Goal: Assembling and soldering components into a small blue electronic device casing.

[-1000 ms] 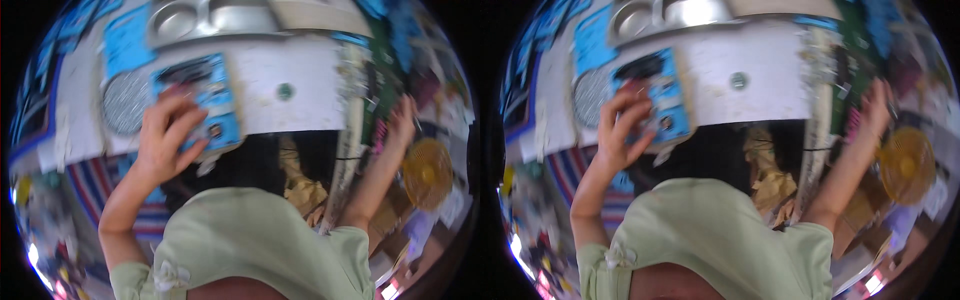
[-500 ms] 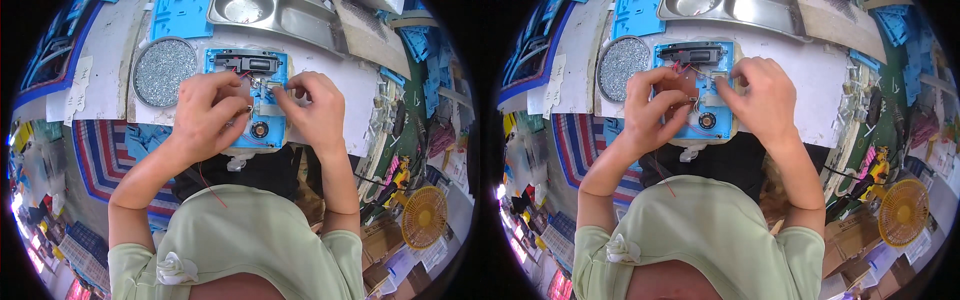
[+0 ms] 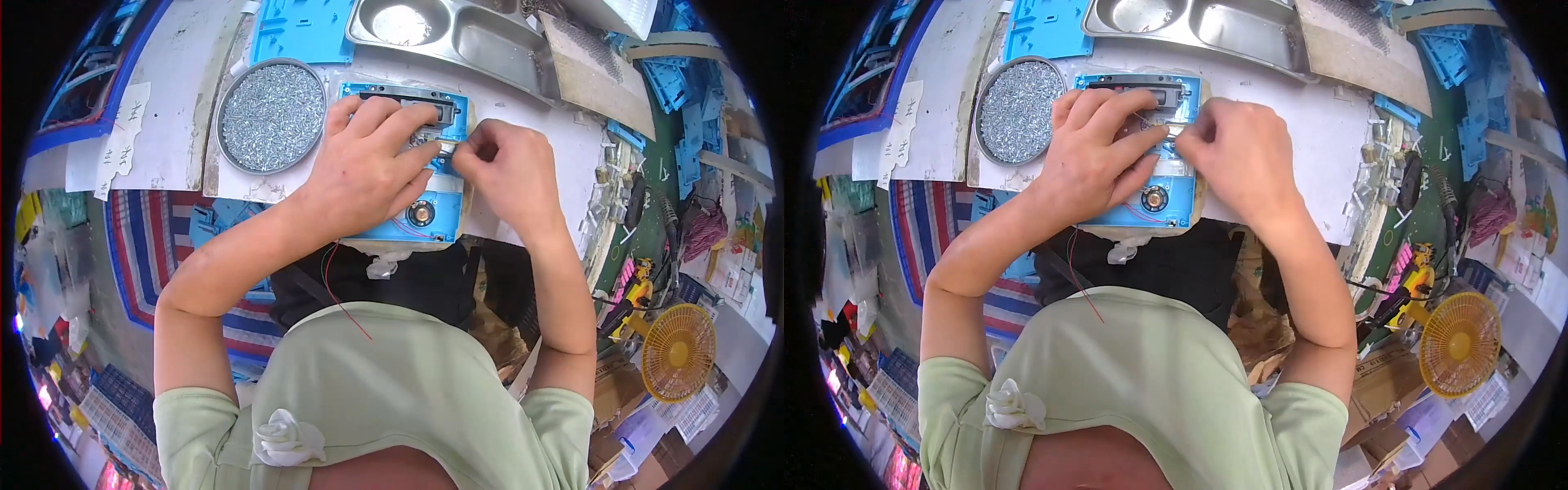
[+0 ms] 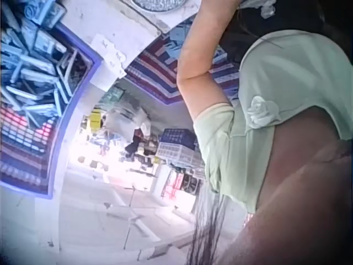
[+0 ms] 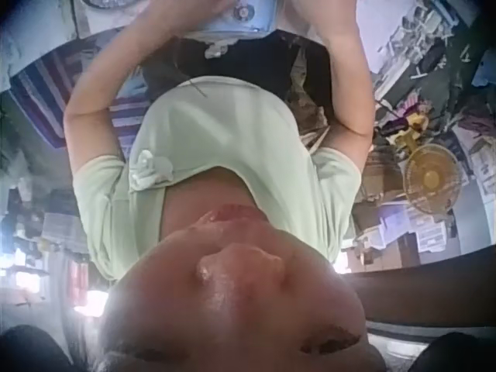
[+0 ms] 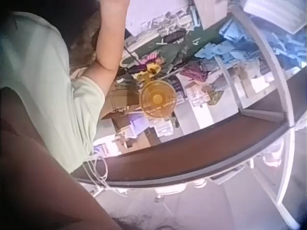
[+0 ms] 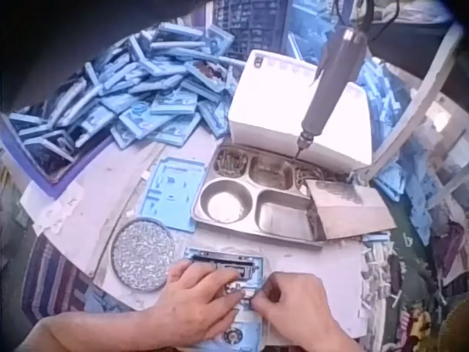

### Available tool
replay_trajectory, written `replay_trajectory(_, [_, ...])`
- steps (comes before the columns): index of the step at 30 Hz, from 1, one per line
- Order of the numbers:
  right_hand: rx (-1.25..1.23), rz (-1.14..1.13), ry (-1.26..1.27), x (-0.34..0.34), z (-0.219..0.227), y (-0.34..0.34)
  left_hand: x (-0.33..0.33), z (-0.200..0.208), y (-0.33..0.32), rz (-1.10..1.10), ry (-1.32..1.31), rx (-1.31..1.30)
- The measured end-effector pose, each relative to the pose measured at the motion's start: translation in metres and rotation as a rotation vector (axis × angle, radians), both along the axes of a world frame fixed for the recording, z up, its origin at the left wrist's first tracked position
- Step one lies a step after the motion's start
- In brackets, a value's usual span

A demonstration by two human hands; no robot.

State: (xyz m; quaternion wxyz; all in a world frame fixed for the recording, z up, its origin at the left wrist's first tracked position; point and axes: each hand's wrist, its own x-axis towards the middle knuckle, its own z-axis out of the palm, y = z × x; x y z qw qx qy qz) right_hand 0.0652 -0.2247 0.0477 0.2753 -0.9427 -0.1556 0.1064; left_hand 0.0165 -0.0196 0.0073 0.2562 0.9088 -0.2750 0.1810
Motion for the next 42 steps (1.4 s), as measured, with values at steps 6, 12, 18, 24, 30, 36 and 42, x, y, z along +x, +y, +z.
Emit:
replay_trajectory(6, [-0.27, 0.142, -0.232, 0.0, 0.001, 0.012, 0.001, -0.002, -0.001, 0.006, -0.008, 0.01])
replay_trajectory(12, [-0.299, 0.33, -0.177, 0.016, 0.009, 0.009, -0.001, -0.004, -0.001, 0.005, 0.011, -0.009])
replay_trajectory(18, [0.146, -0.085, 0.383, 0.013, -0.007, -0.014, -0.001, -0.004, -0.001, 0.009, 0.011, -0.107])
replay_trajectory(24, [0.154, -0.016, -0.084, -0.006, -0.025, -0.001, 0.0, -0.007, 0.006, 0.025, -0.058, -0.192])
replay_trajectory(30, [0.205, -0.169, -0.234, -0.022, -0.04, 0.015, -0.003, 0.0, 0.004, 0.032, 0.031, -0.031])
replay_trajectory(36, [0.251, -0.23, -0.19, -0.024, -0.042, 0.01, 0.002, 0.011, -0.004, 0.021, 0.123, 0.112])
replay_trajectory(42, [0.493, -0.47, -0.29, 0.078, 0.013, -0.109, 0.003, 0.015, -0.009, 0.042, 0.133, 0.156])
